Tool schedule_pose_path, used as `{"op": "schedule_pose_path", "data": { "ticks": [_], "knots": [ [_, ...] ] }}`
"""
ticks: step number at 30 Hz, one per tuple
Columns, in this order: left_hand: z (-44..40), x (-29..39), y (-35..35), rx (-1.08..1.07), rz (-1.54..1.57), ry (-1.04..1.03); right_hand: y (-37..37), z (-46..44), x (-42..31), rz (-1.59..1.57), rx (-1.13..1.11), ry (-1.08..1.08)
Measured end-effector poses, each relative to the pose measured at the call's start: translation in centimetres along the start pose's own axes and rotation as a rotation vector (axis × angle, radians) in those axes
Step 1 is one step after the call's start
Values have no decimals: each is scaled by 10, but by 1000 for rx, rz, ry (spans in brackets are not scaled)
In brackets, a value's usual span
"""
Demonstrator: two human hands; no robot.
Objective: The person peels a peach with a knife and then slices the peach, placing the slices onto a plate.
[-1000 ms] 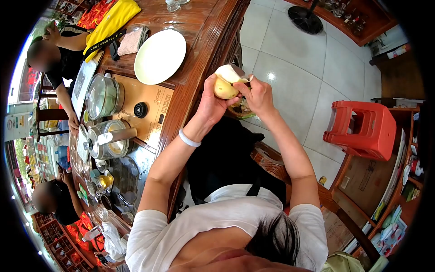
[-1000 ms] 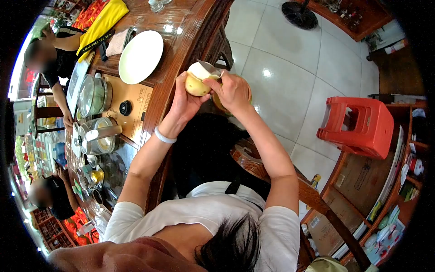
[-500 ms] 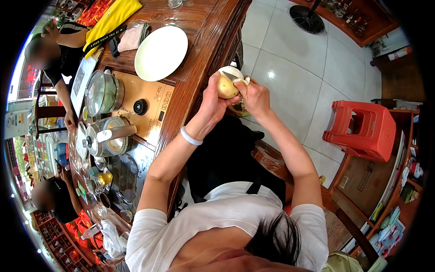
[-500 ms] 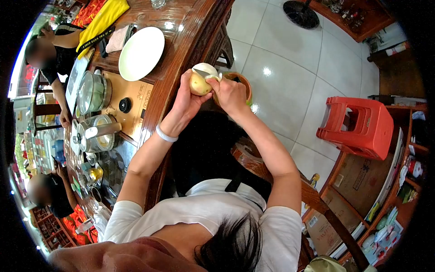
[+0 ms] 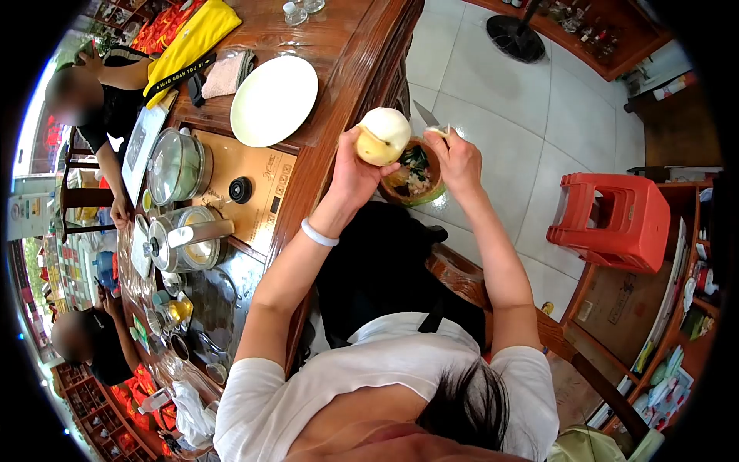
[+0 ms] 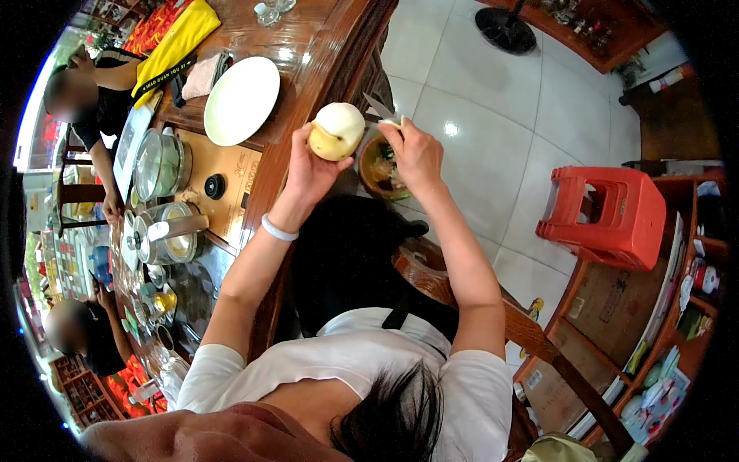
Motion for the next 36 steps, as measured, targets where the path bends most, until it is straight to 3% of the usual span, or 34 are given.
{"op": "schedule_pose_path", "data": {
  "ticks": [9,11,12,14,18,28,30,36],
  "knots": [
    [-2,-7,-11,-243,110,172,-16,-4,18,136,-94,-6],
    [-1,-9,-12,-250,154,183,-13,-5,12,-159,-166,-41],
    [-1,-9,-13,-261,195,177,-11,-5,9,-160,-164,-43],
    [-2,-9,-10,-272,234,173,-7,-3,-12,-400,-142,84],
    [-3,-11,-7,-313,147,157,-11,-3,-21,-282,-147,98],
    [3,-14,-10,-287,-49,101,-18,1,-20,-370,-209,16],
    [2,-14,-9,-276,-108,78,-13,1,-22,-236,-163,73],
    [1,-12,-5,-229,-144,41,-17,6,-21,-227,-130,118]
  ]
}}
Point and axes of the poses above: each hand's wrist, its own z-axis away from the middle knuckle, its own y-axis out of the back of the hand, x = y × z, the point moved 8 cm from there along -z, towards the middle knuckle
